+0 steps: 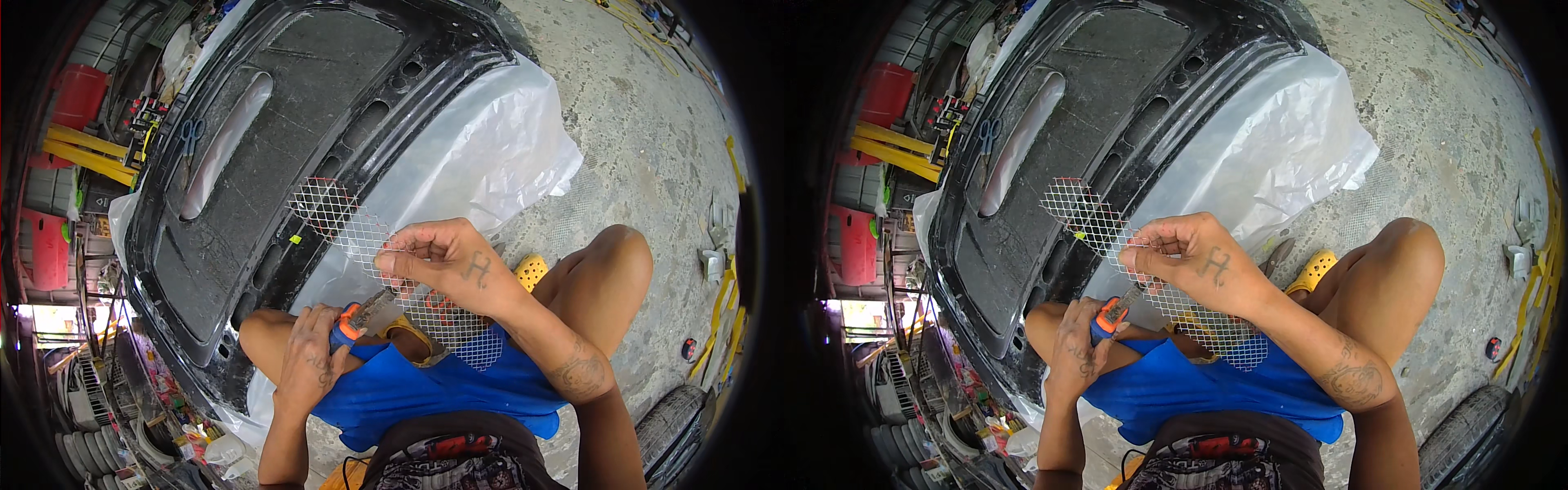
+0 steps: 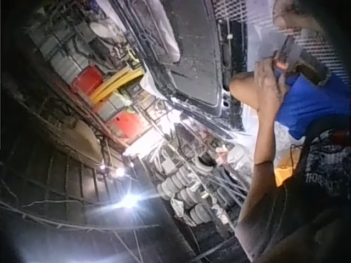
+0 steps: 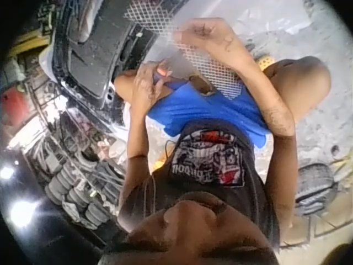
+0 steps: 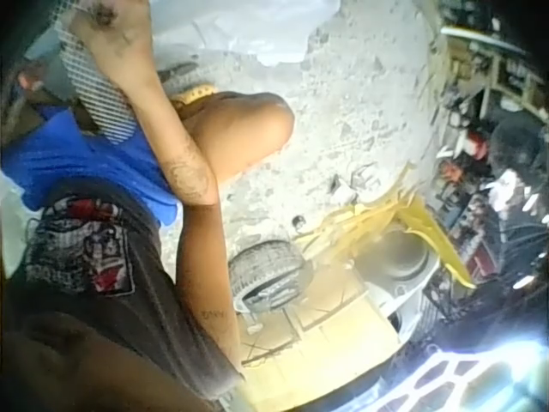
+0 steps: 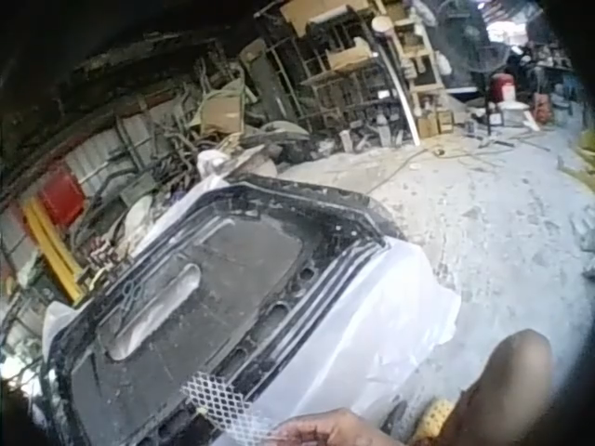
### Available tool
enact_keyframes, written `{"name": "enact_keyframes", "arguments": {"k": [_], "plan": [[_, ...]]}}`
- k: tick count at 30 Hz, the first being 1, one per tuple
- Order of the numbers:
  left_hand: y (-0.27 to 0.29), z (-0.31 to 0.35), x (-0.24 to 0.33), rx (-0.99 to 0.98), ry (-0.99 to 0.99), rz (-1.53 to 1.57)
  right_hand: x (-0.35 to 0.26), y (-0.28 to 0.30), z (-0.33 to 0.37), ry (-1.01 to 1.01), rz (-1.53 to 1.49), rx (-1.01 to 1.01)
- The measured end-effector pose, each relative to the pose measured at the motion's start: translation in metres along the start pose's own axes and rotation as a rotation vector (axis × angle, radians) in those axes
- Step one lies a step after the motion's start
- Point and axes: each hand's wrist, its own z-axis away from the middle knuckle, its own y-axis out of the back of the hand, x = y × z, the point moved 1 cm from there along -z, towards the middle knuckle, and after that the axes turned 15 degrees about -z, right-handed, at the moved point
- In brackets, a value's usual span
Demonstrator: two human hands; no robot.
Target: The recorder uses tin snips and pliers to cut and shape a wire mesh piece for a car hood.
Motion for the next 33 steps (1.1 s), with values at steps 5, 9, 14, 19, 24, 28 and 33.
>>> {"name": "enact_keyframes", "arguments": {"k": [5, 9, 14, 19, 24, 28, 33], "plan": [[0.0, 0.0, 0.001, 0.003, 0.007, 0.007, 0.008, 0.002, -0.002, 0.03, -0.03, -0.01], [0.0, -0.002, 0.002, 0.039, 0.008, 0.019, 0.0, 0.0, 0.0, 0.01, 0.024, -0.013], [0.0, -0.003, -0.001, 0.056, 0.017, 0.015, 0.003, 0.0, -0.001, 0.021, -0.007, -0.012], [-0.002, -0.002, -0.002, 0.03, 0.017, 0.015, 0.005, 0.002, -0.001, -0.005, -0.03, -0.012], [-0.002, -0.001, -0.005, 0.031, 0.015, 0.015, -0.001, -0.001, 0.0, -0.063, -0.029, -0.019], [-0.003, 0.0, -0.009, 0.025, -0.012, 0.027, 0.007, 0.001, -0.001, -0.032, -0.134, -0.065], [-0.01, 0.001, -0.017, 0.057, -0.063, 0.021, 0.012, 0.001, -0.002, -0.087, -0.262, -0.103]]}}
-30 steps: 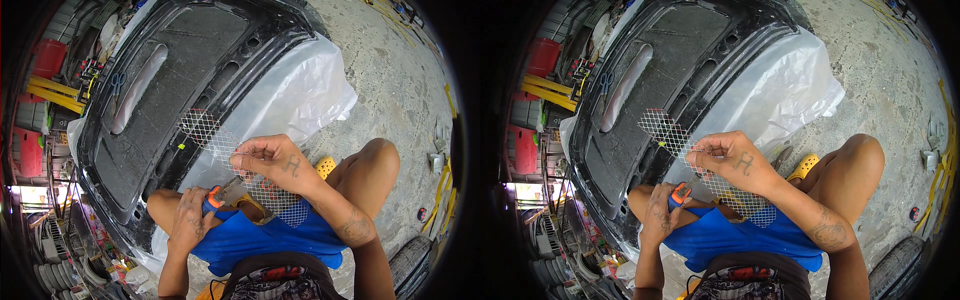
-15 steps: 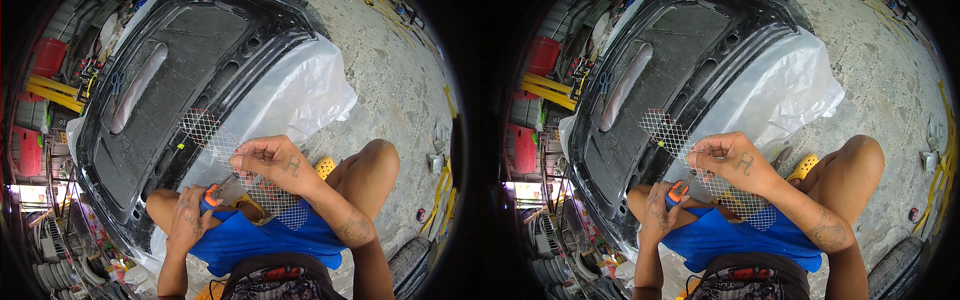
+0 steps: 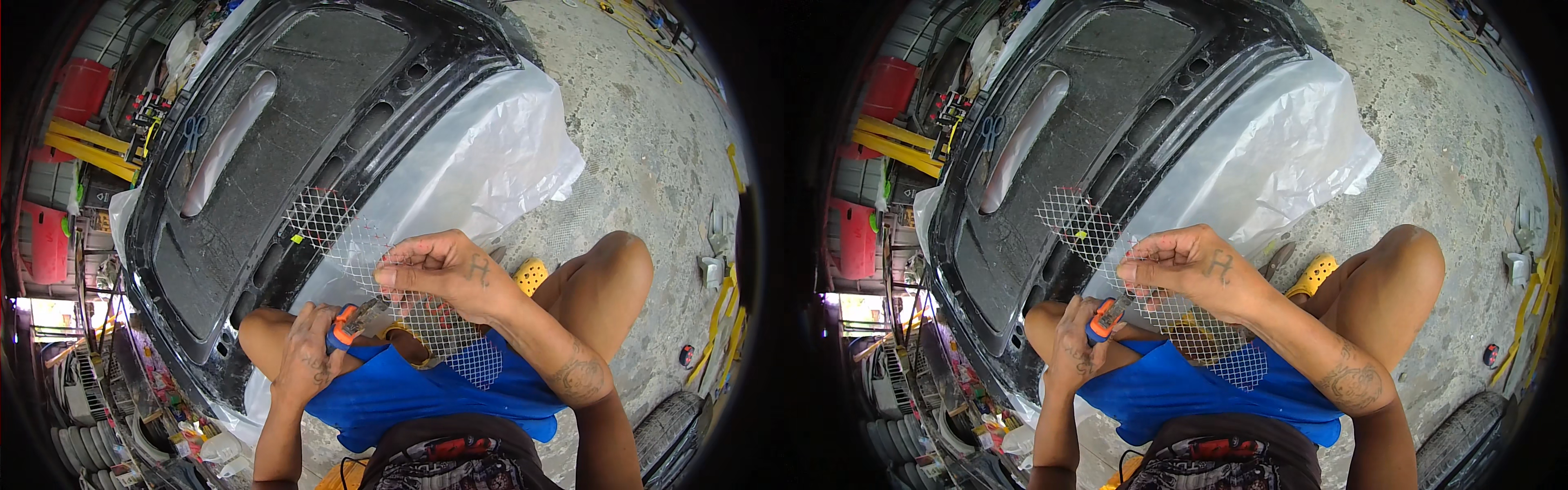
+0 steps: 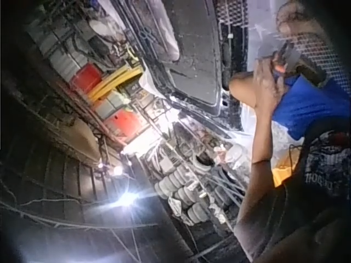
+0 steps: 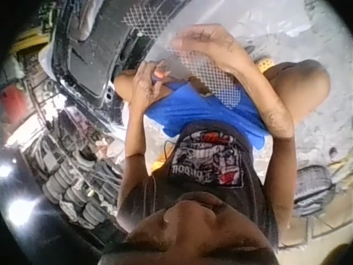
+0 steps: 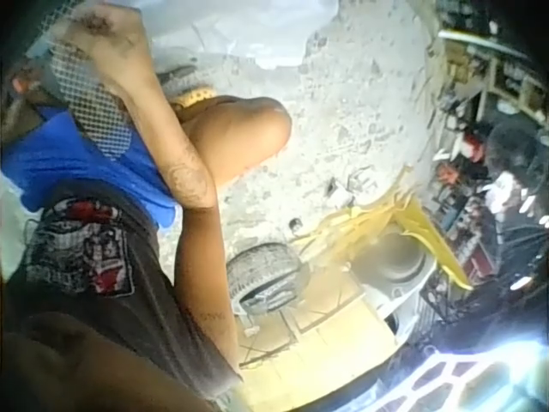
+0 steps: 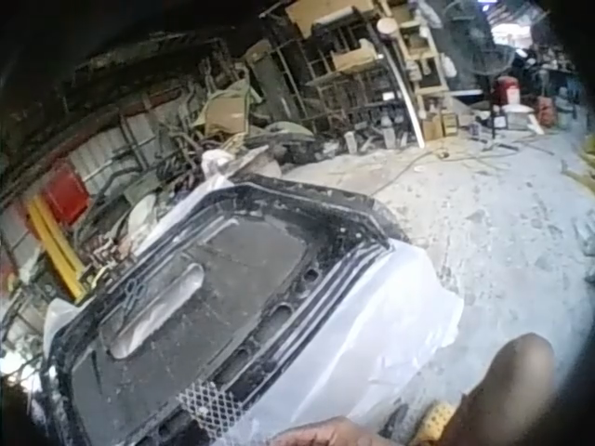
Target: The recorder uses tin snips and pliers to cut and shape a wire mesh piece for a car hood.
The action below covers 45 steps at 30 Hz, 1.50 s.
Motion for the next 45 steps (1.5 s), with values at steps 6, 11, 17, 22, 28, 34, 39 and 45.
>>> {"name": "enact_keyframes", "arguments": {"k": [6, 11, 17, 22, 28, 34, 39, 45], "plan": [[0.007, -0.002, 0.008, -0.003, 0.025, 0.032, -0.004, -0.002, 0.001, 0.027, 0.086, 0.036], [0.007, 0.0, 0.011, -0.027, 0.02, 0.033, -0.015, -0.005, 0.003, 0.045, 0.211, 0.036], [0.009, -0.004, 0.016, -0.031, 0.003, 0.016, -0.012, -0.002, 0.002, 0.092, 0.217, 0.029], [0.009, -0.002, 0.016, -0.05, 0.02, -0.047, -0.016, -0.009, 0.005, 0.046, 0.274, 0.092], [0.009, -0.004, 0.017, -0.027, -0.008, -0.046, -0.009, -0.003, 0.004, 0.091, 0.284, 0.075], [0.009, -0.005, 0.017, -0.032, 0.011, -0.026, -0.009, -0.002, 0.003, 0.118, 0.262, 0.056], [0.001, -0.001, 0.009, -0.041, 0.022, -0.005, -0.015, -0.007, 0.004, 0.037, 0.273, 0.078], [0.003, -0.005, 0.009, -0.019, -0.013, -0.003, -0.007, 0.0, 0.0, 0.051, 0.163, -0.004]]}}
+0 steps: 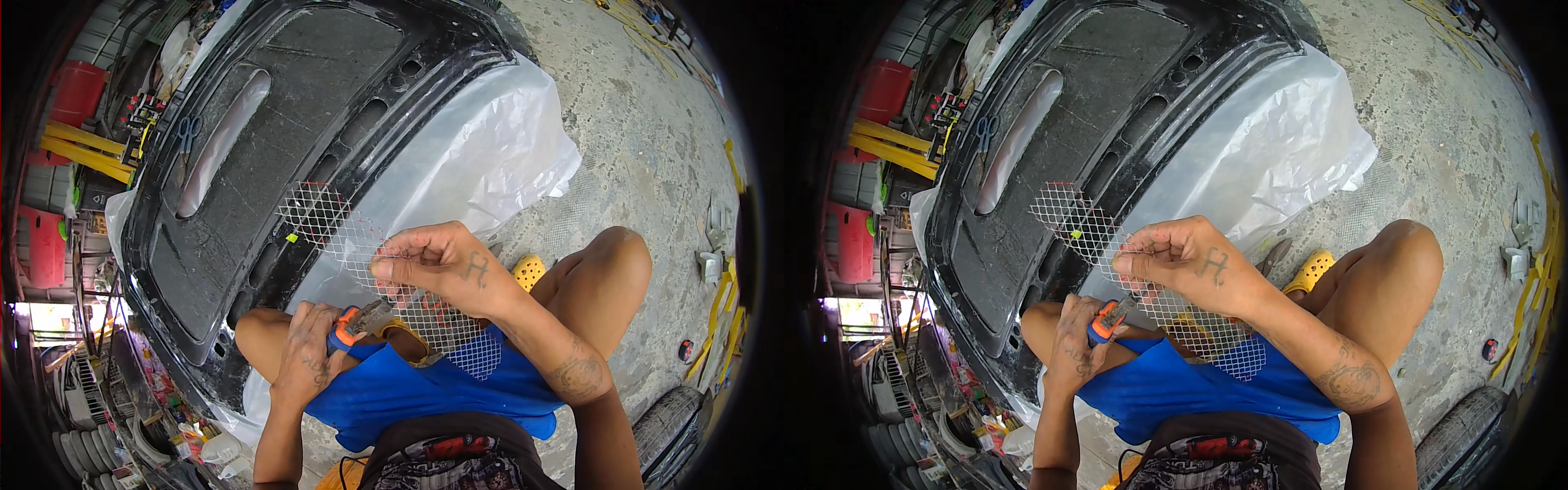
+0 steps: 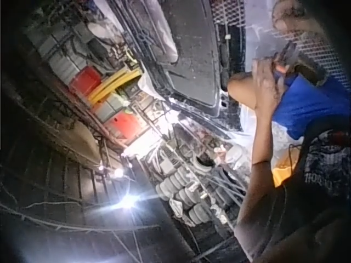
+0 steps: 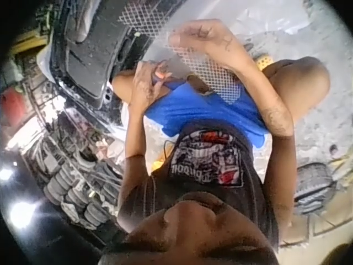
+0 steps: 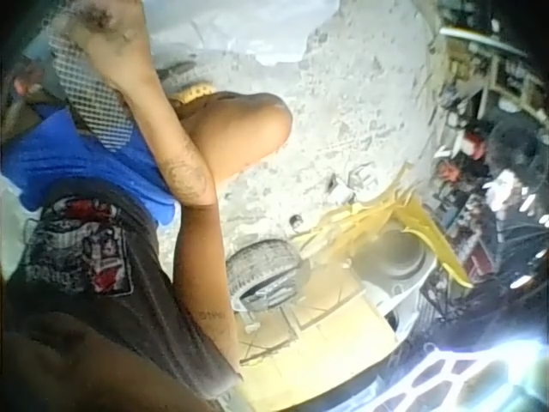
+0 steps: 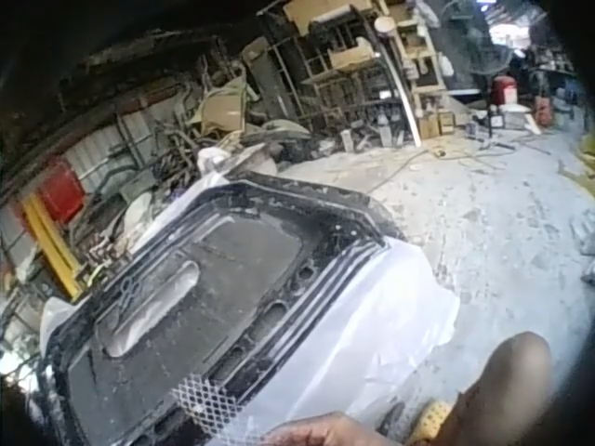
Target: The recorder uses tin snips and pliers to cut and shape a wire mesh piece for a car hood.
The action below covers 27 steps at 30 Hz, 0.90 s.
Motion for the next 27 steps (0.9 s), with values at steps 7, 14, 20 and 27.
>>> {"name": "enact_keyframes", "arguments": {"k": [7, 14, 20, 27], "plan": [[-0.009, 0.002, -0.001, -0.007, 0.067, 0.175, 0.006, 0.004, -0.002, -0.066, -0.115, -0.038], [-0.002, 0.001, -0.004, 0.063, -0.041, -0.033, -0.001, 0.009, 0.002, -0.189, -0.08, -0.069], [0.002, 0.009, -0.006, -0.036, 0.079, -0.009, 0.006, 0.008, -0.001, -0.11, -0.052, -0.04], [0.013, 0.006, -0.003, -0.007, 0.093, -0.003, 0.003, 0.008, 0.001, -0.077, -0.066, -0.027]]}}
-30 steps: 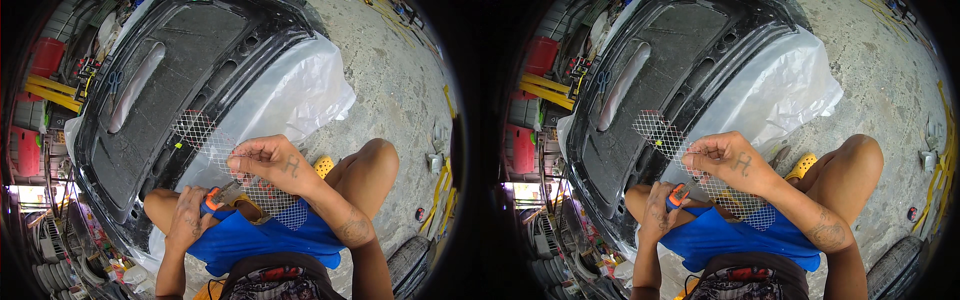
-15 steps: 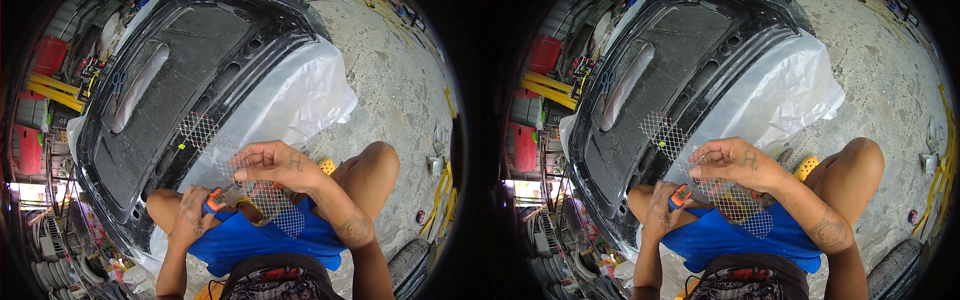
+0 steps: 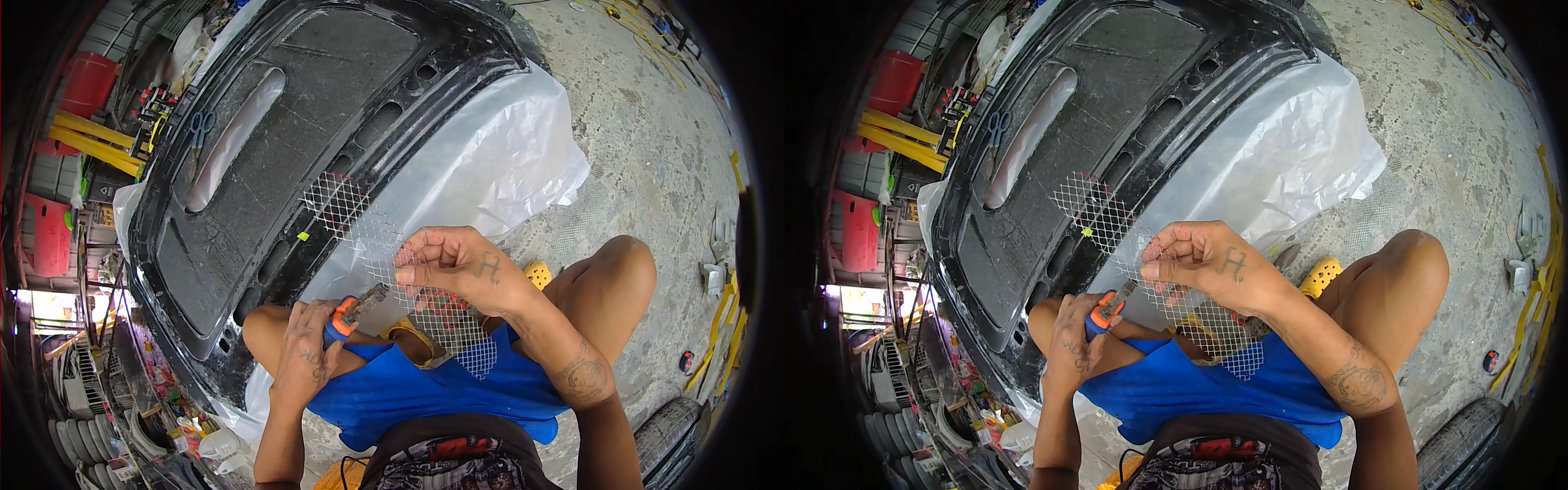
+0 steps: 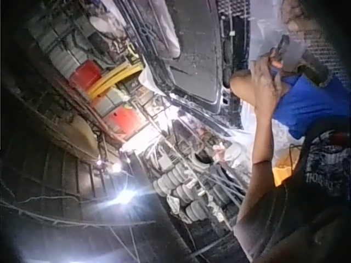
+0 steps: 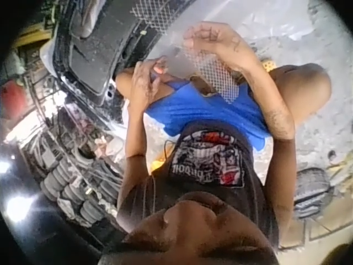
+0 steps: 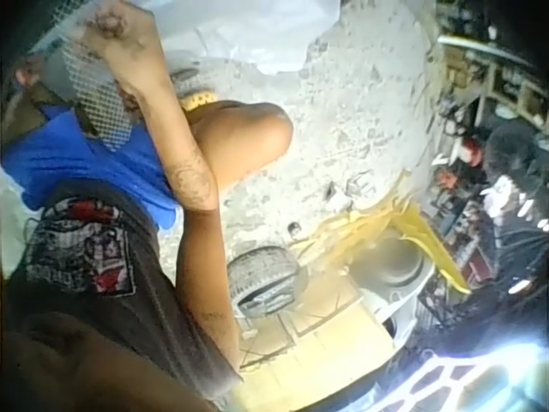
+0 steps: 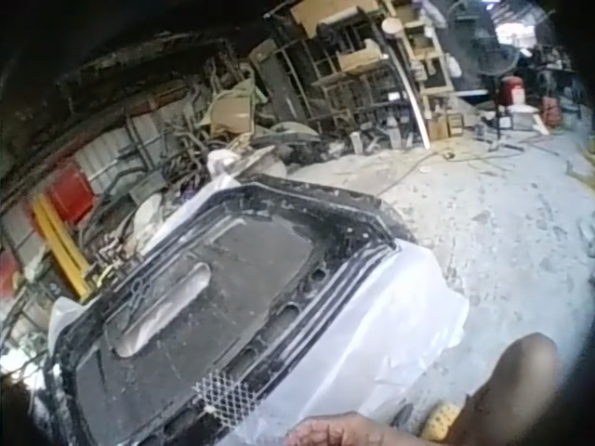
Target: The recorder uses tin snips and pliers to cut and shape a wire mesh piece for a car hood.
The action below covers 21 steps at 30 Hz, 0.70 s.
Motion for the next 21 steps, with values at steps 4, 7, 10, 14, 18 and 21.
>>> {"name": "enact_keyframes", "arguments": {"k": [4, 7, 10, 14, 18, 21], "plan": [[0.001, -0.001, -0.003, -0.003, 0.001, -0.008, 0.0, -0.001, -0.001, -0.025, 0.05, -0.007], [0.002, -0.003, -0.003, -0.021, -0.017, -0.014, -0.003, -0.001, 0.001, -0.026, 0.071, -0.019], [0.001, -0.004, -0.004, -0.036, -0.011, -0.018, -0.003, -0.001, 0.001, -0.023, 0.082, -0.03], [0.002, -0.007, -0.001, -0.003, -0.042, -0.055, -0.002, -0.002, 0.002, -0.023, 0.092, 0.001], [0.006, -0.005, 0.006, -0.049, 0.023, -0.078, 0.001, -0.002, 0.0, 0.01, 0.12, -0.003], [0.005, -0.003, 0.006, -0.057, 0.051, -0.103, 0.002, 0.0, 0.0, 0.01, 0.176, 0.034]]}}
